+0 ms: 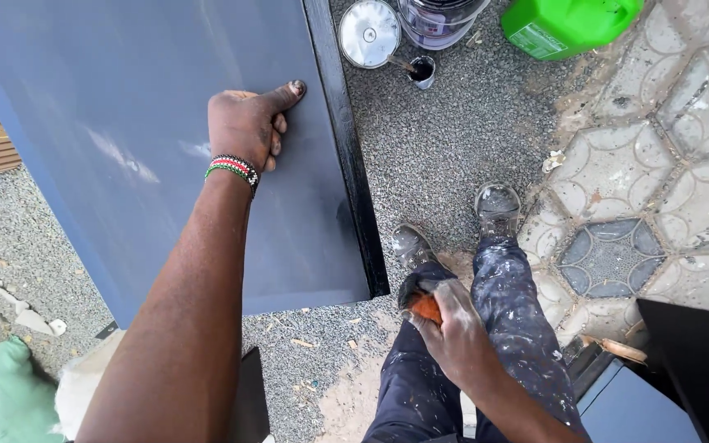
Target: Sanding a wooden panel and applying black paint using a sponge applicator
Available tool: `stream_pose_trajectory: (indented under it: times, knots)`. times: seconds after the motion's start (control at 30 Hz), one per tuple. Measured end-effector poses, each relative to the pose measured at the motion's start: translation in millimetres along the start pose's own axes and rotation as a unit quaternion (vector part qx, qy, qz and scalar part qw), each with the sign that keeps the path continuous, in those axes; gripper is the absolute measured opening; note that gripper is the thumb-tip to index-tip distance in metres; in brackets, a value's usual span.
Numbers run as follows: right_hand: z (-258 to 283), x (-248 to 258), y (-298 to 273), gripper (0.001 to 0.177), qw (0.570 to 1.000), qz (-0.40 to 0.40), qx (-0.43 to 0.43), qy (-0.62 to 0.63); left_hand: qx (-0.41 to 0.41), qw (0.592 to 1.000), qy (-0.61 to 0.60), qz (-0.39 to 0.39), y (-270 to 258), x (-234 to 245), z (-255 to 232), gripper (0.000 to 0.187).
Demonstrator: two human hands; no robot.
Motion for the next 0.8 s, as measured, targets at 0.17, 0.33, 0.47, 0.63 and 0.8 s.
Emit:
stream_pose_trajectory:
  times: [0.17,0.33,0.47,0.63,0.8]
  knots:
    - [69,12,9,0.047,0.943,-0.117,0.310,-0.041,0.004,1.000,0.022,0.007,0,2,0,0.063]
    - [105,10,83,0.043,0.916,-0.087,0.385,-0.066,0.030,0.999,0.041,0.014,6,2,0,0.063]
    - [165,50,175,0.043,0.895,-0.179,0.392,-0.115,0.048,0.998,0.036,0.024,9,1,0,0.063]
    - [160,42,235,0.031,0.973,-0.075,0.156,-0.154,0.053,0.998,0.025,0.026,9,1,0,0.058]
    - [102,-11,57,0.041,0.975,0.065,0.113,-0.178,0.094,0.995,0.030,0.029,7,4,-5,0.057]
Point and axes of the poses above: each hand's wrist, its own y-axis towards the middle knuckle, its own x-axis out of the back of the hand, z = x × y, the point moved 8 cm from there along y, towards the middle knuckle, and after that the axes turned 7 degrees about -z, right-handed, at the moved point
